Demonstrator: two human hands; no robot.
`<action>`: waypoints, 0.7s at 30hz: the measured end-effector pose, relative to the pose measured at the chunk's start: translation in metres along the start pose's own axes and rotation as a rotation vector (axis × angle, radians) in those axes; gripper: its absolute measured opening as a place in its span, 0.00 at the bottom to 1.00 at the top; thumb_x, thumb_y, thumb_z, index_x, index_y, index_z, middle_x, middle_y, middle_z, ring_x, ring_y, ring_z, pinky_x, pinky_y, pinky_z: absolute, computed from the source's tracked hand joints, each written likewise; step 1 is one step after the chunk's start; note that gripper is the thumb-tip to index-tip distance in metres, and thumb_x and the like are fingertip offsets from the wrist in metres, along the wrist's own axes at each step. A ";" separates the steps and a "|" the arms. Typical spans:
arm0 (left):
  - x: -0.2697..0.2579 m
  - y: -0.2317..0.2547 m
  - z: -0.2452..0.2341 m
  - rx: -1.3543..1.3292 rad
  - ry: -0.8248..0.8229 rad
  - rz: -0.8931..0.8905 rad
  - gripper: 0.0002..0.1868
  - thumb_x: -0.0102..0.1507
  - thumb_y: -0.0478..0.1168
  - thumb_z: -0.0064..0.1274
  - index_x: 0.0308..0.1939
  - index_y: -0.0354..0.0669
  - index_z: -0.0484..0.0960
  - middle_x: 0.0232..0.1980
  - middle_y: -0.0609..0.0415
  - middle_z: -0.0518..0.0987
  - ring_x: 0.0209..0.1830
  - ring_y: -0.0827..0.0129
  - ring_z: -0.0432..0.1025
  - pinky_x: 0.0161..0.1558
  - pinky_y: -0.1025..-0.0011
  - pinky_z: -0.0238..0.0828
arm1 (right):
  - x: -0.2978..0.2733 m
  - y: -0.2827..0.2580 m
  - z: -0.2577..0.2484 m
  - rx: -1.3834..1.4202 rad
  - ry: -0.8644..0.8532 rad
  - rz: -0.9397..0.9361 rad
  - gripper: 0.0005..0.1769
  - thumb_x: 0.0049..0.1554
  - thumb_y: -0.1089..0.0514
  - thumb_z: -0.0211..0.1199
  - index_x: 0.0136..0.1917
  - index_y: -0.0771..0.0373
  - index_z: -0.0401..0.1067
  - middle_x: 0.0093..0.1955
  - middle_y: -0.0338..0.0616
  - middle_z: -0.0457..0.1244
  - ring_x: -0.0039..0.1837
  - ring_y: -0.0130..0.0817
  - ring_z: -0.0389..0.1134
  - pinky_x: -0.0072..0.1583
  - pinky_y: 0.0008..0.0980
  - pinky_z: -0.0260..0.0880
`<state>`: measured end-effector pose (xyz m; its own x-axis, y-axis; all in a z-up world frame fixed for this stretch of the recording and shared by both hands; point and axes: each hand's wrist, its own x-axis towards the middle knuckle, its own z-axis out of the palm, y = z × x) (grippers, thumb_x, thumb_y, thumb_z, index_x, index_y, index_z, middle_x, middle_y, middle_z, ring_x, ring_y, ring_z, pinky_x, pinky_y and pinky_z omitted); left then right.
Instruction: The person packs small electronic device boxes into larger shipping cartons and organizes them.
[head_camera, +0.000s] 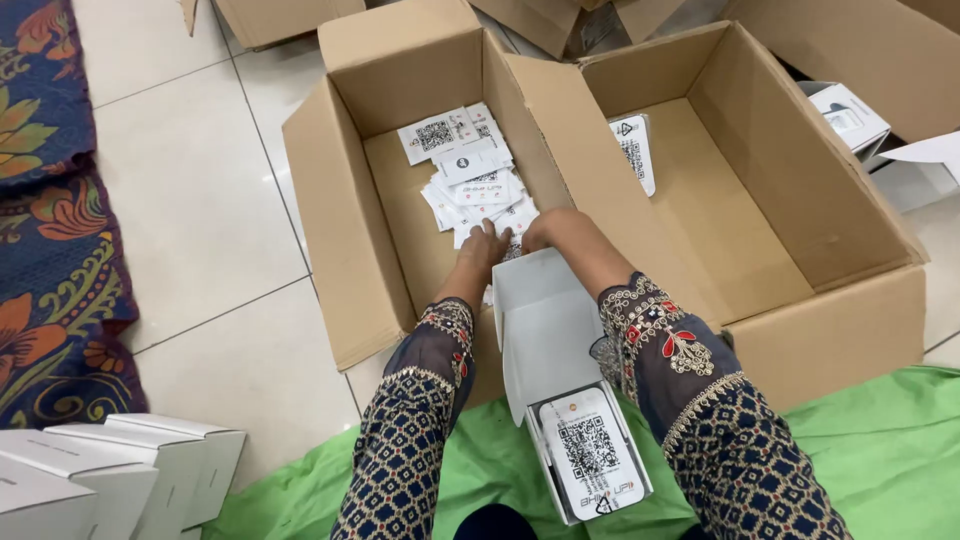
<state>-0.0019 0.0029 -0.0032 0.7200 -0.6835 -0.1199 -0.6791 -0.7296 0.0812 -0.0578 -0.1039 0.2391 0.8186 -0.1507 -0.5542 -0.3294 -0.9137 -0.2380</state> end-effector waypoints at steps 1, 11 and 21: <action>-0.005 -0.001 -0.003 0.002 -0.007 -0.003 0.26 0.68 0.42 0.50 0.70 0.60 0.67 0.71 0.33 0.60 0.60 0.40 0.68 0.47 0.54 0.78 | -0.004 -0.001 0.004 -0.002 -0.008 0.001 0.13 0.55 0.53 0.63 0.51 0.58 0.82 0.53 0.47 0.74 0.54 0.43 0.78 0.56 0.45 0.77; -0.010 -0.002 -0.016 0.073 -0.099 0.012 0.47 0.56 0.44 0.63 0.76 0.47 0.57 0.66 0.39 0.67 0.64 0.47 0.67 0.53 0.54 0.76 | -0.067 0.044 0.008 -0.033 -0.022 0.058 0.14 0.54 0.52 0.66 0.53 0.56 0.82 0.55 0.47 0.73 0.56 0.45 0.77 0.58 0.46 0.76; -0.048 0.023 -0.091 0.381 -0.204 0.267 0.74 0.32 0.50 0.81 0.75 0.43 0.51 0.73 0.29 0.56 0.69 0.40 0.59 0.52 0.61 0.76 | 0.013 0.021 0.038 -0.069 -0.047 0.136 0.16 0.52 0.52 0.70 0.54 0.54 0.82 0.57 0.48 0.72 0.58 0.46 0.75 0.59 0.46 0.74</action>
<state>-0.0387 0.0166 0.0940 0.4972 -0.7990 -0.3382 -0.8671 -0.4434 -0.2272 -0.0721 -0.1109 0.1965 0.7453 -0.2588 -0.6145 -0.4012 -0.9101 -0.1033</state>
